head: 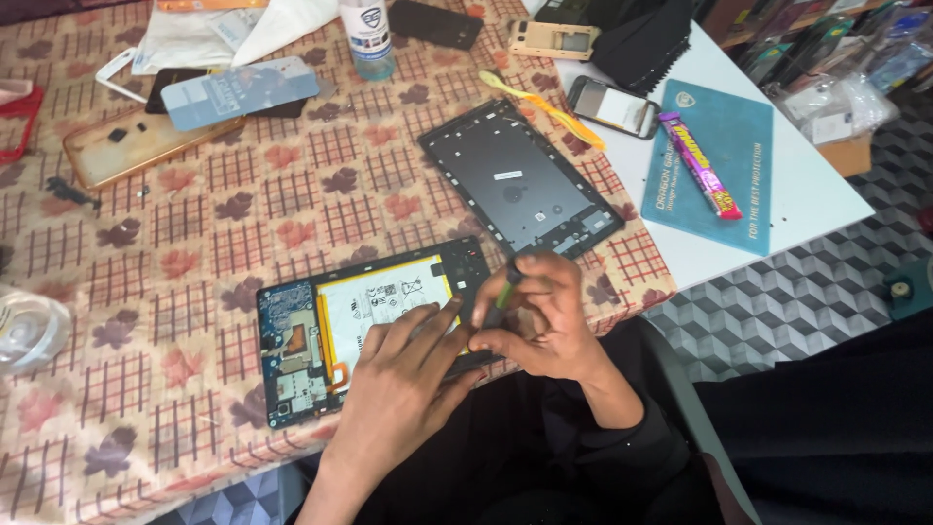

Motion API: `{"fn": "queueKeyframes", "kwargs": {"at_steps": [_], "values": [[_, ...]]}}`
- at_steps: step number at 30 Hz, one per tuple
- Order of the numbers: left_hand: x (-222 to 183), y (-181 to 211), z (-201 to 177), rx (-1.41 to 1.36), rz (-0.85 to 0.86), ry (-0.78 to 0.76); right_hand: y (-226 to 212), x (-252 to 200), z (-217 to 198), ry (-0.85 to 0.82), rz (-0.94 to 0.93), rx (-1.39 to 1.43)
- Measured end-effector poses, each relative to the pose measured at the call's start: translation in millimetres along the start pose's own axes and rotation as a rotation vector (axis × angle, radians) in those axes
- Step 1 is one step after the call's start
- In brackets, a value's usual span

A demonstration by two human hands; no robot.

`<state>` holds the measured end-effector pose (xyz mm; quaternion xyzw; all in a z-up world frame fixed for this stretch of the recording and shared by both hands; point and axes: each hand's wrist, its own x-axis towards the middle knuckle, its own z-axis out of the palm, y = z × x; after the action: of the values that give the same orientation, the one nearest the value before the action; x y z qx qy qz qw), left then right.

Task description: The person uses a screwdriver to remove screws from a disassembled tablet, then lifts and sets aside the back cover. They continue to unscrew internal components and reposition the tablet on the work surface.

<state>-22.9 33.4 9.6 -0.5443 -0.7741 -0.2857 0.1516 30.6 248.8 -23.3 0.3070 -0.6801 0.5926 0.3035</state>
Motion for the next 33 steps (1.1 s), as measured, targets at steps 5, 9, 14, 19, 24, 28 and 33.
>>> {"fn": "queueKeyframes", "kwargs": {"at_steps": [5,9,14,19,24,28,33], "values": [[0,0,0,-0.001,-0.004,0.007,4,0,0,0.007,-0.069,0.084],[0,-1,1,-0.014,-0.003,0.011,2,-2,-4,-0.064,0.007,0.24],[-2,-3,3,-0.014,-0.013,0.003,-12,4,-14,-0.224,0.005,0.055],[-2,-3,3,-0.012,-0.004,0.011,-33,9,-15,-0.285,0.099,0.168],[-3,-4,2,0.006,0.001,-0.009,-39,23,-12,-0.172,0.075,0.15],[-4,-4,2,0.005,0.012,0.006,-46,27,-13,-0.236,0.136,0.138],[-4,-4,1,-0.013,0.006,0.011,-40,26,-10,-0.224,0.06,-0.017]]}}
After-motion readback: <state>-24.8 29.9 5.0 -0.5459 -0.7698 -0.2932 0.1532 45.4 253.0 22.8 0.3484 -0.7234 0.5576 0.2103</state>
